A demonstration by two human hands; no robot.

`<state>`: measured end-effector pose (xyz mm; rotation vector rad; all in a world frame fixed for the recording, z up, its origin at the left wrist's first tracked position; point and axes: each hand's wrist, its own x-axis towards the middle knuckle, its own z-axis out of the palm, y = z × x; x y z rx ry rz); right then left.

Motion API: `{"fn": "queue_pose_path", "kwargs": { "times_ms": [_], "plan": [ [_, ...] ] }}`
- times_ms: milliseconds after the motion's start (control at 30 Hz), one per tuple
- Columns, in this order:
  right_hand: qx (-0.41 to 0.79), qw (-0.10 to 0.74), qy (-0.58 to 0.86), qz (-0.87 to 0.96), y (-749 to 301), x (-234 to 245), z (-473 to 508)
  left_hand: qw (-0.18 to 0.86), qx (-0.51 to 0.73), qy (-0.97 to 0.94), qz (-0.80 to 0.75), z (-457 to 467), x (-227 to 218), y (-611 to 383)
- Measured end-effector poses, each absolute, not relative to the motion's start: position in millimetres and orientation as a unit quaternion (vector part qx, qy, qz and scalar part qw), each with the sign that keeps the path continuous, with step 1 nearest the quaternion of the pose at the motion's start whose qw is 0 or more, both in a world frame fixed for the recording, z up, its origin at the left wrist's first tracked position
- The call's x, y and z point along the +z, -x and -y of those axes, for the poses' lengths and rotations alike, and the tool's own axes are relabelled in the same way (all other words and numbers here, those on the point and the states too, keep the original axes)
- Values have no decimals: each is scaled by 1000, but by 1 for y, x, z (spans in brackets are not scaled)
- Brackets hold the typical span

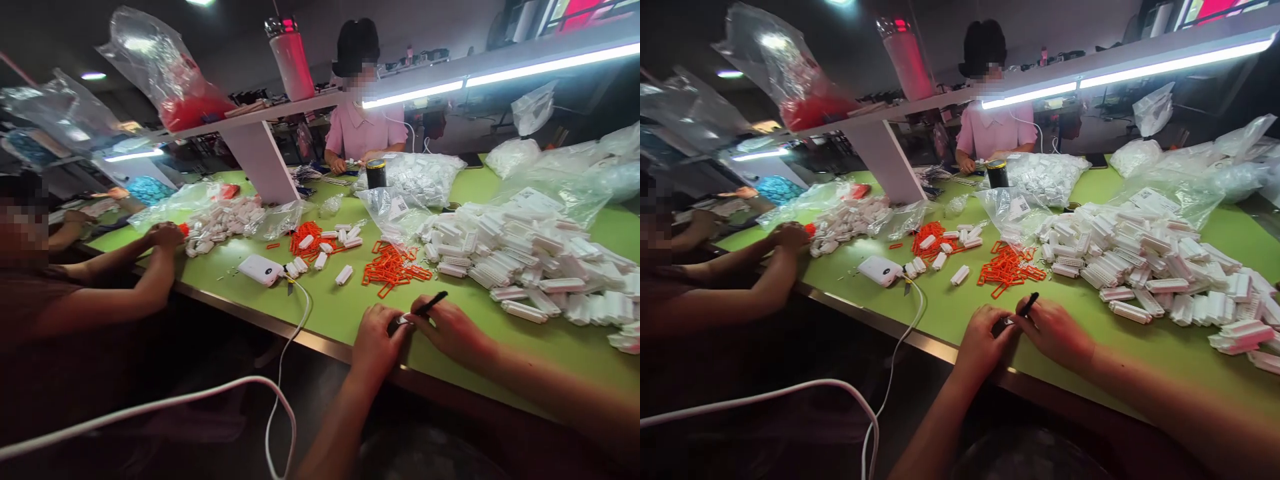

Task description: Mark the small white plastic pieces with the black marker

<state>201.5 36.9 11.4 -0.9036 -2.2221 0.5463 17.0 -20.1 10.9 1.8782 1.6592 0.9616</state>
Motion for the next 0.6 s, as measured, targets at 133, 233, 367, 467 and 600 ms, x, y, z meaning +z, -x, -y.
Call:
{"fn": "queue_pose_path", "kwargs": {
  "times_ms": [133, 233, 367, 467, 600],
  "plan": [
    [239, 335, 353, 840, -204, 11, -36, 229, 347, -672, -613, 20, 12, -19],
    [252, 343, 368, 827, -205, 11, -37, 236, 342, -665, -621, 20, 12, -20],
    [279, 373, 396, 791, -207, 13, -39, 241, 342, -662, -622, 20, 11, -20],
    [321, 405, 404, 755, -210, 16, -42, 243, 339, -661, -623, 20, 10, -20],
    [394, 421, 422, 700, -212, 19, -49, 242, 340, -667, -617, 20, 11, -19]
  ]
}}
